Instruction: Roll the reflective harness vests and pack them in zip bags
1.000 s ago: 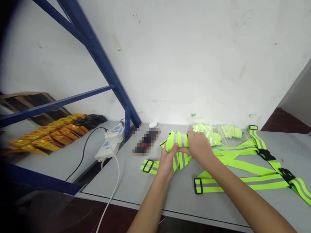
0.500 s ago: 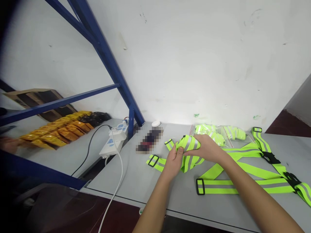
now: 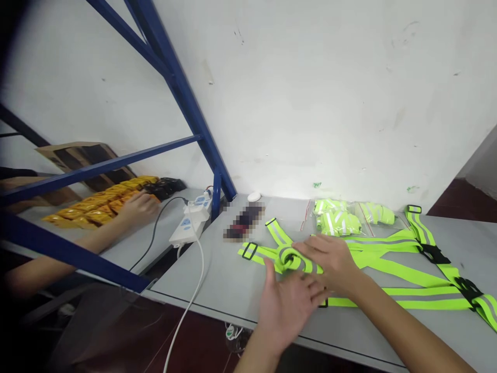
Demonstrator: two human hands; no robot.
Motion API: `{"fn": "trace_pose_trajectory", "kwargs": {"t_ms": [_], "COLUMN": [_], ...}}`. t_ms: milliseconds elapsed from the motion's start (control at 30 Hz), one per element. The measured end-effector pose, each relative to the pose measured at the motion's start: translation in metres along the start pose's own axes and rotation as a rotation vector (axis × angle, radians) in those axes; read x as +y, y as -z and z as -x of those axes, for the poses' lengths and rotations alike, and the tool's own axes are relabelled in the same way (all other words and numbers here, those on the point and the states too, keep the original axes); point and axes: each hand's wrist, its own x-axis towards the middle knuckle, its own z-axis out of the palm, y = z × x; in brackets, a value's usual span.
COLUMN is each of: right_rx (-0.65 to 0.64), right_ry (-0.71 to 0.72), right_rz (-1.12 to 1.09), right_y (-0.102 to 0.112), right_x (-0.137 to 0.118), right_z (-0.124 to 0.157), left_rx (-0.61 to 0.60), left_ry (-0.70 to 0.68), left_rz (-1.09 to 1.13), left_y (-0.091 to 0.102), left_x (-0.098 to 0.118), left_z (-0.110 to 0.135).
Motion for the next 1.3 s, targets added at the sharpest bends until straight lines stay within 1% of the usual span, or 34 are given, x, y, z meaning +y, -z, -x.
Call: {"fn": "trace_pose_trajectory", "kwargs": {"t_ms": [33,100,200,267,333,433,567,667,733,900,967,1033,1100,1200,1300], "right_rx": [-0.041,-0.136,-0.295,-0.389,-0.464,-0.521,-0.538,-0.550,-0.496,-0.272,-0.243,-0.246,-0.259,-0.275,-0.287], "right_ry": [0.039,0.087,0.073,0.011,-0.077,-0.245,-0.454,-0.497,-0.453,-0.193,-0.165,-0.167,-0.171,-0.189,-0.193], "right_rz": [-0.005,-0.008,-0.039,-0.121,-0.251,-0.385,-0.321,-0.215,-0.096,0.233,0.291,0.274,0.216,0.133,0.096], "right_y": [0.001,0.003,0.007,0.010,0.012,0.012,0.011,0.008,0.002,-0.020,-0.026,-0.030,-0.032,-0.032,-0.031], "right_x": [-0.005,-0.017,-0.031,-0.037,-0.038,-0.037,-0.038,-0.038,-0.034,-0.028,-0.032,-0.036,-0.040,-0.039,-0.034], "right_z": [0.002,0.006,0.006,0.002,-0.004,-0.011,-0.017,-0.020,-0.023,-0.019,-0.013,-0.006,0.000,0.005,0.007], "left_rx": [-0.016,-0.002,0.014,0.024,0.037,0.002,-0.087,-0.085,-0.049,-0.005,0.048,0.101,0.128,0.108,0.064], "left_ry": [0.011,0.047,0.142,0.170,0.174,0.164,0.134,0.112,0.072,-0.139,-0.183,-0.168,-0.130,-0.095,-0.096], "left_rz": [0.053,0.072,-0.042,-0.147,-0.213,-0.202,-0.108,-0.086,-0.066,-0.026,0.007,0.054,0.065,0.013,-0.076], "left_y": [-0.002,-0.003,0.000,0.002,0.000,-0.005,-0.004,0.003,0.006,0.014,0.017,0.020,0.021,0.021,0.021], "left_x": [0.010,0.027,0.038,0.039,0.038,0.040,0.047,0.048,0.047,0.043,0.042,0.041,0.040,0.038,0.038], "left_z": [-0.002,-0.006,-0.009,-0.009,-0.006,-0.001,0.003,0.003,0.002,-0.007,-0.011,-0.013,-0.015,-0.017,-0.019]}}
